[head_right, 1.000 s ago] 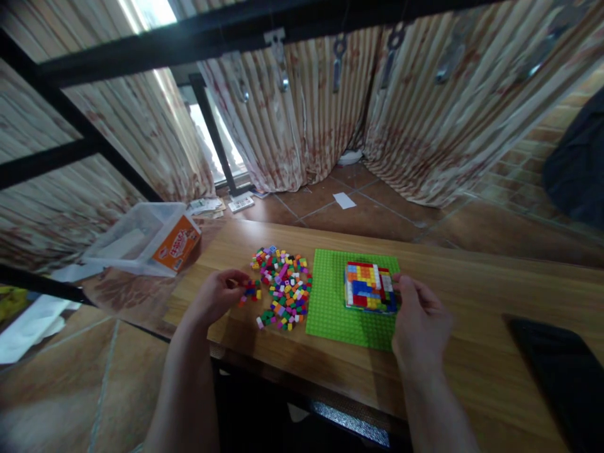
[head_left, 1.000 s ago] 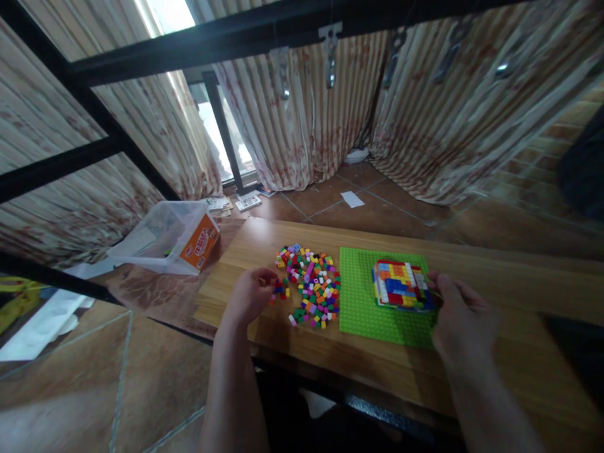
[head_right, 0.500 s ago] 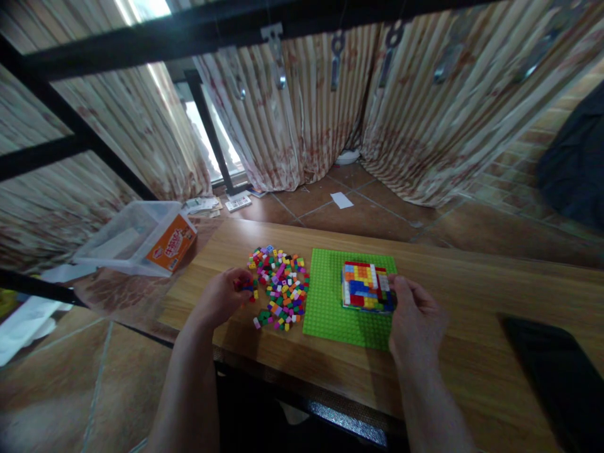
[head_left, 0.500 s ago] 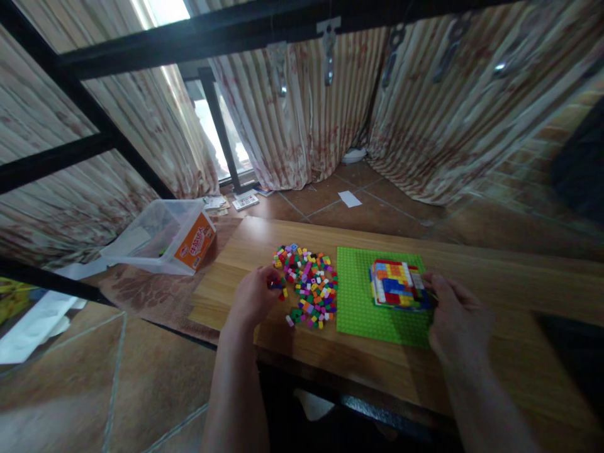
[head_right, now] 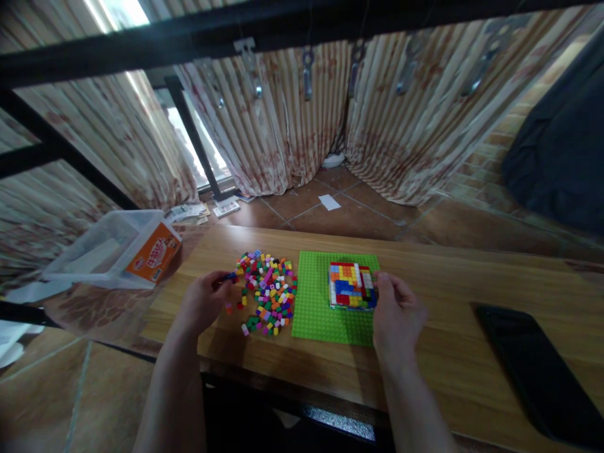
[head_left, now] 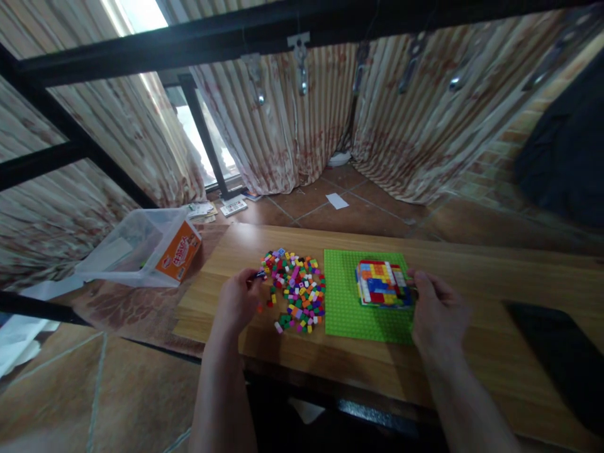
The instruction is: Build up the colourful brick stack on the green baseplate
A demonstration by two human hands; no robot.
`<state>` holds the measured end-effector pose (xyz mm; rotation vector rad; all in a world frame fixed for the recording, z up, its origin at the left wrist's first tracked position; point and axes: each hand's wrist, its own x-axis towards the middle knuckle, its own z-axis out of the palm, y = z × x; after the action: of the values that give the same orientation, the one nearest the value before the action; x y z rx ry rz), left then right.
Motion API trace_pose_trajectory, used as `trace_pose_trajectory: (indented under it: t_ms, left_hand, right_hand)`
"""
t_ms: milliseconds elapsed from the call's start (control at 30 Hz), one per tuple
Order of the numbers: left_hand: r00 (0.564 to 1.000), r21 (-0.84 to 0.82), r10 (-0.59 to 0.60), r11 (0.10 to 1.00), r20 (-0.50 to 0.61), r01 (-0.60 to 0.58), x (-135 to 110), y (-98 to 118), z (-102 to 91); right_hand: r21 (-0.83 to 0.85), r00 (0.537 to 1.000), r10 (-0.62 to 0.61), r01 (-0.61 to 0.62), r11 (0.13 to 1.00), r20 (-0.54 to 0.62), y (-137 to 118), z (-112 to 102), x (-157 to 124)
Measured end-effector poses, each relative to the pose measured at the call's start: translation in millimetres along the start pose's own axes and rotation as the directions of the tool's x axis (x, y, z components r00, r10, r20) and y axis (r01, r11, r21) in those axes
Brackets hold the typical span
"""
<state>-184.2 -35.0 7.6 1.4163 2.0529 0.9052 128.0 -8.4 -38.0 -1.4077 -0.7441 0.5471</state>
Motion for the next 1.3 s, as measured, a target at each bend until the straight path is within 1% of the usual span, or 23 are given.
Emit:
trace_pose_trajectory:
  t_ms: [33,100,133,167,233,267,300,367,400,433,500,567,633,767,833,900,1000,1067,1100,1133,1200,1233,1300]
  left_hand:
    - [1.000,-0.108,-0.005,0.994,0.007,0.006,-0.2,1.0,0.1]
    - [0.999,-0.342,0.006,0.940,0.043,0.009,-1.6,4.5,2.1]
    - [0.997,-0.444,0.019,0.896,0.068,0.013,-3.0,7.4,4.4]
    - [0.995,-0.529,0.032,0.848,0.098,0.024,-4.7,11.3,7.6]
    - [0.985,-0.656,0.054,0.752,0.166,0.069,-9.6,21.8,16.3]
    - [0.978,-0.701,0.065,0.706,0.200,0.096,-12.5,28.2,21.5]
    - [0.969,-0.733,0.073,0.667,0.236,0.128,-15.7,35.1,27.0]
    - [0.947,-0.762,0.089,0.619,0.309,0.191,-22.1,48.7,37.7]
    - [0.934,-0.765,0.104,0.608,0.341,0.212,-24.9,54.7,42.5]
    - [0.925,-0.765,0.118,0.605,0.361,0.221,-27.3,59.7,46.8]
    - [0.915,-0.756,0.141,0.617,0.377,0.217,-30.2,66.0,53.4]
    - [0.907,-0.729,0.165,0.657,0.387,0.191,-30.9,67.1,57.1]
    - [0.888,-0.695,0.205,0.701,0.412,0.160,-30.4,64.0,58.1]
    - [0.854,-0.652,0.273,0.752,0.442,0.097,-29.2,53.2,54.0]
    - [0.848,-0.635,0.304,0.771,0.433,0.048,-28.8,48.6,50.3]
    - [0.839,-0.620,0.327,0.785,0.436,0.016,-28.4,45.0,46.7]
    - [0.826,-0.622,0.318,0.782,0.465,0.049,-27.2,39.3,42.8]
    - [0.839,-0.632,0.282,0.769,0.465,0.091,-25.9,34.6,40.4]
    - [0.852,-0.631,0.255,0.768,0.457,0.109,-25.0,32.2,39.0]
    - [0.865,-0.625,0.226,0.771,0.448,0.122,-24.0,29.8,37.3]
    - [0.882,-0.598,0.179,0.789,0.437,0.136,-21.9,25.8,33.7]
    - [0.886,-0.583,0.163,0.801,0.434,0.138,-20.8,24.3,32.0]
    - [0.892,-0.564,0.151,0.816,0.426,0.131,-19.0,22.1,29.6]
  right_hand:
    - [-0.056,0.998,-0.064,0.064,0.996,-0.005,-2.8,0.2,-1.7]
    - [-0.136,0.980,-0.196,0.197,0.971,0.016,-10.9,3.0,-9.4]
    - [-0.134,0.971,-0.234,0.238,0.962,0.043,-15.9,5.9,-15.7]
    - [-0.102,0.969,-0.233,0.241,0.965,0.085,-21.3,9.8,-23.5]
    - [-0.010,0.954,-0.176,0.184,0.983,0.241,-31.8,19.8,-41.7]
    - [0.030,0.920,-0.153,0.153,0.988,0.361,-36.3,25.4,-51.0]
    - [0.070,0.887,-0.137,0.118,0.991,0.441,-40.0,30.8,-59.5]
    - [0.142,0.828,-0.100,0.025,0.990,0.552,-44.3,40.0,-72.4]
    - [0.167,0.817,-0.081,-0.018,0.986,0.570,-44.9,43.4,-76.3]
    - [0.184,0.815,-0.069,-0.047,0.982,0.576,-44.8,45.9,-78.5]
    - [0.200,0.829,-0.055,-0.069,0.977,0.556,-43.3,48.7,-78.9]
    - [0.209,0.838,-0.055,-0.071,0.975,0.543,-41.8,49.4,-76.4]
    - [0.217,0.830,-0.062,-0.073,0.973,0.555,-41.6,49.4,-73.8]
    - [0.181,0.793,-0.060,-0.063,0.981,0.606,-43.8,50.8,-72.4]
    - [0.164,0.768,-0.022,-0.109,0.980,0.640,-44.5,52.4,-73.7]
    - [0.163,0.735,0.029,-0.189,0.968,0.678,-44.1,54.1,-75.9]
    - [0.168,0.695,0.087,-0.291,0.942,0.714,-40.6,57.1,-79.9]
    - [0.146,0.693,0.112,-0.302,0.942,0.712,-36.6,59.3,-82.3]
    - [0.121,0.705,0.115,-0.276,0.953,0.700,-34.3,60.4,-83.3]
    - [0.085,0.723,0.102,-0.218,0.972,0.684,-31.9,61.4,-84.0]
    - [-0.019,0.756,0.024,-0.016,1.000,0.654,-27.4,63.0,-85.3]
    - [-0.078,0.760,-0.029,0.104,0.991,0.650,-25.5,63.5,-86.0]
    - [-0.182,0.729,-0.116,0.316,0.931,0.674,-22.6,64.2,-87.5]
